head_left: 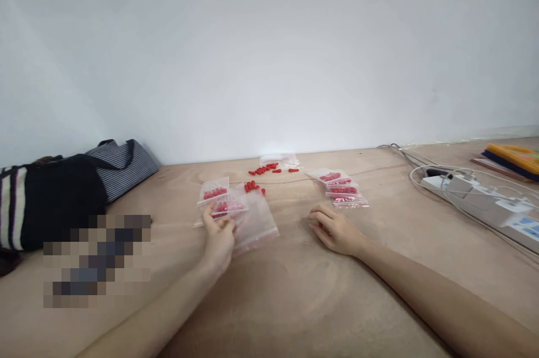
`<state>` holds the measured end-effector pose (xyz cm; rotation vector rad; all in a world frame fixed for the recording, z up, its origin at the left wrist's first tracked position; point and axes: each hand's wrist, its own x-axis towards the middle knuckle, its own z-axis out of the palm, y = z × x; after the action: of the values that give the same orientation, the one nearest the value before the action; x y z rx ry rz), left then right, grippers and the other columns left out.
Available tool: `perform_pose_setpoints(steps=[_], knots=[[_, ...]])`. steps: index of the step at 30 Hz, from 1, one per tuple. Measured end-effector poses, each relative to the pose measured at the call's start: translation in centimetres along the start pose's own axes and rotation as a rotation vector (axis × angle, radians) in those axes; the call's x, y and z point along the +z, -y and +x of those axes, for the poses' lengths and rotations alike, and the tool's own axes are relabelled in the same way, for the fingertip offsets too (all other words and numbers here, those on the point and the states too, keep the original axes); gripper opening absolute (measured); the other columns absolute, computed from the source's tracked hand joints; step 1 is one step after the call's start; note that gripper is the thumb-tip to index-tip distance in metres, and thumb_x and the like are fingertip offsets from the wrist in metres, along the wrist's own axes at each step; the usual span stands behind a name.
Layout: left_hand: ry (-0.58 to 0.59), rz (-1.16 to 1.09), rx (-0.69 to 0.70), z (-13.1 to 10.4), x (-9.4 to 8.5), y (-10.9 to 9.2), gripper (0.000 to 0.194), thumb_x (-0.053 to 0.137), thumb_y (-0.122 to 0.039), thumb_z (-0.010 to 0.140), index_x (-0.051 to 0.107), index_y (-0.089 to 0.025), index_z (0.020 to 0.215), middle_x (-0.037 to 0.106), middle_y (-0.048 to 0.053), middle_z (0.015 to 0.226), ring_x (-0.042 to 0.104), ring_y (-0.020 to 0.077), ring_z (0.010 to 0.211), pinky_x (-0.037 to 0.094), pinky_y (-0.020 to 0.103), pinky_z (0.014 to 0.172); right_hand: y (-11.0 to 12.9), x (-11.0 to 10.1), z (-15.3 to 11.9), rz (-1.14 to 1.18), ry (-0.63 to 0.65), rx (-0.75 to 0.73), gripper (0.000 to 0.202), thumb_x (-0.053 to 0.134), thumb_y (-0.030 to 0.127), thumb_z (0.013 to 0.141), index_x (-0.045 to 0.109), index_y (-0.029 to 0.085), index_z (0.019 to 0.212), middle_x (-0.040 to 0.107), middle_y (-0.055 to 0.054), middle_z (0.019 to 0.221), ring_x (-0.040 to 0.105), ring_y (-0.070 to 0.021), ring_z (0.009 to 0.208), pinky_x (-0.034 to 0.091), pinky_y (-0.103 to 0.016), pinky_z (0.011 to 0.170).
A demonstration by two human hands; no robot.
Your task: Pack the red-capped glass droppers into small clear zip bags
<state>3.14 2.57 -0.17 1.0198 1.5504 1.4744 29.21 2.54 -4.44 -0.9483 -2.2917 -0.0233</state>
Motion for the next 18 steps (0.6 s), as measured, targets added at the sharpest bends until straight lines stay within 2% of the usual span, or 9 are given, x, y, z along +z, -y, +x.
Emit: perform_pose_setpoints(steps=[1,3,5,7,9,11,13,16,18], knots=[[0.067,-0.018,-0.013,-1.2,0.2,0.8,0.060,0.040,0.002,0.077,0.016,-0.031,0.123,0.050,0.004,0.098,0.061,0.0124,0.081,0.050,0.026,0.073,-0.1,0.0,0.0,-0.001,0.018,-0.001,0.018,0.040,0.014,0.081,0.049,0.019,0.096,0.055,-0.009,0.093,0.055,-0.0147,0.072,0.046,-0.027,0.062],[0.112,0.119,0.031,-3.0,-0.2,2.0,0.058,0.044,-0.007,0.078,0.018,-0.030,0.124,0.045,0.008,0.107,0.056,0.0178,0.095,0.048,0.033,0.079,0.0,0.0,0.0,0.010,0.038,0.005,0.016,0.041,0.014,0.081,0.051,0.019,0.093,0.056,-0.008,0.092,0.055,-0.0149,0.074,0.046,-0.028,0.064],[0.165,0.375,0.225,-4.0,-1.5,2.3,0.054,0.050,-0.015,0.075,0.027,-0.027,0.122,0.040,0.011,0.117,0.046,0.0255,0.109,0.045,0.041,0.084,0.2,0.1,0.1,0.037,0.032,0.028,0.014,0.044,0.015,0.081,0.053,0.018,0.091,0.056,-0.007,0.090,0.055,-0.0155,0.078,0.045,-0.029,0.067],[0.386,0.600,0.518,-4.5,-2.8,1.9,0.038,0.050,-0.020,0.076,0.043,-0.026,0.113,0.039,0.009,0.123,0.039,0.0290,0.115,0.040,0.045,0.089,0.8,0.1,0.3,0.046,0.013,0.080,0.012,0.049,0.020,0.080,0.054,0.018,0.091,0.057,-0.007,0.089,0.054,-0.0171,0.081,0.044,-0.032,0.071],[0.717,0.725,0.744,-4.4,-3.5,1.0,0.026,0.049,-0.021,0.078,0.054,-0.026,0.103,0.043,0.006,0.125,0.037,0.0279,0.118,0.034,0.045,0.096,1.5,0.3,0.4,0.033,0.010,0.146,0.016,0.054,0.028,0.078,0.056,0.019,0.091,0.058,-0.007,0.087,0.053,-0.0187,0.082,0.043,-0.035,0.073],[0.992,0.787,0.836,-4.2,-3.2,0.1,0.027,0.050,-0.022,0.079,0.056,-0.027,0.105,0.045,0.004,0.127,0.034,0.0258,0.122,0.030,0.042,0.100,2.0,0.4,0.5,0.022,0.037,0.186,0.022,0.057,0.036,0.076,0.058,0.020,0.091,0.058,-0.006,0.087,0.053,-0.0191,0.082,0.041,-0.036,0.073],[1.154,0.814,0.857,-3.7,-2.1,-0.6,0.034,0.051,-0.024,0.080,0.052,-0.026,0.114,0.043,0.004,0.130,0.031,0.0241,0.124,0.029,0.040,0.100,2.1,0.5,0.6,0.019,0.066,0.185,0.026,0.058,0.041,0.074,0.059,0.021,0.092,0.058,-0.006,0.089,0.053,-0.0191,0.082,0.041,-0.036,0.073],[1.277,0.800,0.923,-3.1,-0.3,-0.8,0.043,0.051,-0.027,0.081,0.044,-0.025,0.123,0.041,0.004,0.132,0.032,0.0223,0.124,0.025,0.040,0.103,1.4,0.6,0.7,-0.026,0.027,0.149,0.029,0.059,0.043,0.073,0.059,0.021,0.092,0.058,-0.007,0.093,0.053,-0.0205,0.087,0.039,-0.037,0.075],[1.297,0.788,1.001,-3.2,0.6,-0.6,0.044,0.051,-0.030,0.081,0.043,-0.026,0.125,0.045,0.005,0.129,0.038,0.0227,0.120,0.021,0.042,0.103,0.7,0.6,0.8,-0.088,-0.044,0.146,0.026,0.060,0.041,0.073,0.059,0.020,0.088,0.058,-0.008,0.089,0.052,-0.0212,0.084,0.039,-0.037,0.072]])
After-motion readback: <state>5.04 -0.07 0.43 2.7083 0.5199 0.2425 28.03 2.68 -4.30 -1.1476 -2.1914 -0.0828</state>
